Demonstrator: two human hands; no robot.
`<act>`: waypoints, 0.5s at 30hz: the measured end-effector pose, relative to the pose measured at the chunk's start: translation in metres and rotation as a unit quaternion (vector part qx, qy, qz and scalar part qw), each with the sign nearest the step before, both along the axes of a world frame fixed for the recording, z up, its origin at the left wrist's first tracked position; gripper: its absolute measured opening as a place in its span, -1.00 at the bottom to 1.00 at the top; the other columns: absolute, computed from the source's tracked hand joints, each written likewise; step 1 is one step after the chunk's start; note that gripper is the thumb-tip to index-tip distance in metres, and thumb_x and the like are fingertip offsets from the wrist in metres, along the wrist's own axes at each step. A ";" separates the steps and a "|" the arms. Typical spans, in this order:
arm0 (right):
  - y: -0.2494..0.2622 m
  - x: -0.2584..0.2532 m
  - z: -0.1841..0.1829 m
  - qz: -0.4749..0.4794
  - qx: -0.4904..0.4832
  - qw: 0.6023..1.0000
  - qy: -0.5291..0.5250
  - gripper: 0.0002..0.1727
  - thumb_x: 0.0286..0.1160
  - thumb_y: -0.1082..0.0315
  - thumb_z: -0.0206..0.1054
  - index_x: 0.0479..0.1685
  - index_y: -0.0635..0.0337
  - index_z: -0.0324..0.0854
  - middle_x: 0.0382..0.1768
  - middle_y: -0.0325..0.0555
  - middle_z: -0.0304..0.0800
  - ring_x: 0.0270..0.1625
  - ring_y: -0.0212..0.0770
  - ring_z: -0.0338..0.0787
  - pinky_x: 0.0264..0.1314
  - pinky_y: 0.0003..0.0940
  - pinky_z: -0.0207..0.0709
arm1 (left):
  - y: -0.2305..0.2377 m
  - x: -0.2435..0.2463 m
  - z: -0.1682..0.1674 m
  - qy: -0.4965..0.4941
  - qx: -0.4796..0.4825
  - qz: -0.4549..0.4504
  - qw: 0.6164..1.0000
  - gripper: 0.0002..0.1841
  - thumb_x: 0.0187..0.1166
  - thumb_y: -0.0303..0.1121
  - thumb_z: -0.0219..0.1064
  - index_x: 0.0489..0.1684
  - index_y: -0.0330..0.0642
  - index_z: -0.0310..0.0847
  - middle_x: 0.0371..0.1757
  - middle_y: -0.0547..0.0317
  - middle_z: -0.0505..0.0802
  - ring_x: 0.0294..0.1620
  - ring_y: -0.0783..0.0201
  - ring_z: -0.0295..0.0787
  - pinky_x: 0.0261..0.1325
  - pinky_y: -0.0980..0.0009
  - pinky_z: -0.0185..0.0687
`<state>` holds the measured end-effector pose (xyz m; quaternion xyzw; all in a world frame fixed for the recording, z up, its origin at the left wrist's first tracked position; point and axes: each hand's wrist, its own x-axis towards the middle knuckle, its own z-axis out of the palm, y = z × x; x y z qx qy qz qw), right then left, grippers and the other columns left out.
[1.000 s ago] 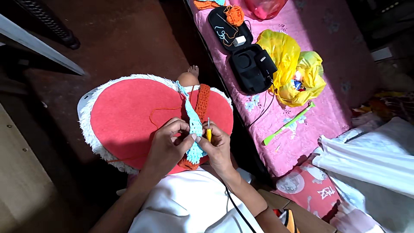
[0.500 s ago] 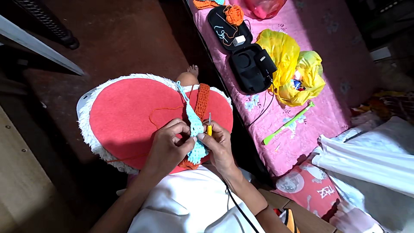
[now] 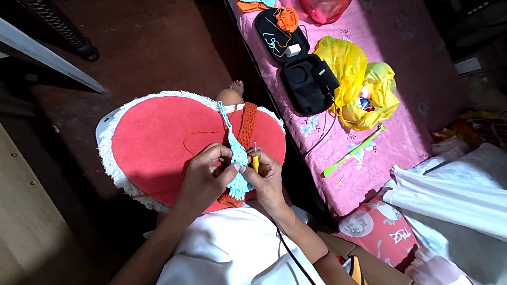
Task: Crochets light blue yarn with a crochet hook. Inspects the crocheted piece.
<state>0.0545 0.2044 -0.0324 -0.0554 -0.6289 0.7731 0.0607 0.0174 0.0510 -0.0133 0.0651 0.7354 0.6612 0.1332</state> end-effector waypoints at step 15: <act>0.001 0.000 -0.001 0.016 -0.008 1.000 -0.013 -0.96 0.30 0.60 0.36 -0.35 0.33 0.68 -0.31 -0.23 0.70 -0.33 -0.55 0.66 -0.28 -0.66 0.60 | -0.001 0.001 -0.003 0.007 0.015 -0.002 1.000 -0.97 0.38 -0.44 0.37 -0.35 -0.09 0.71 -0.14 0.34 0.79 -0.21 0.53 0.79 -0.24 0.62 0.78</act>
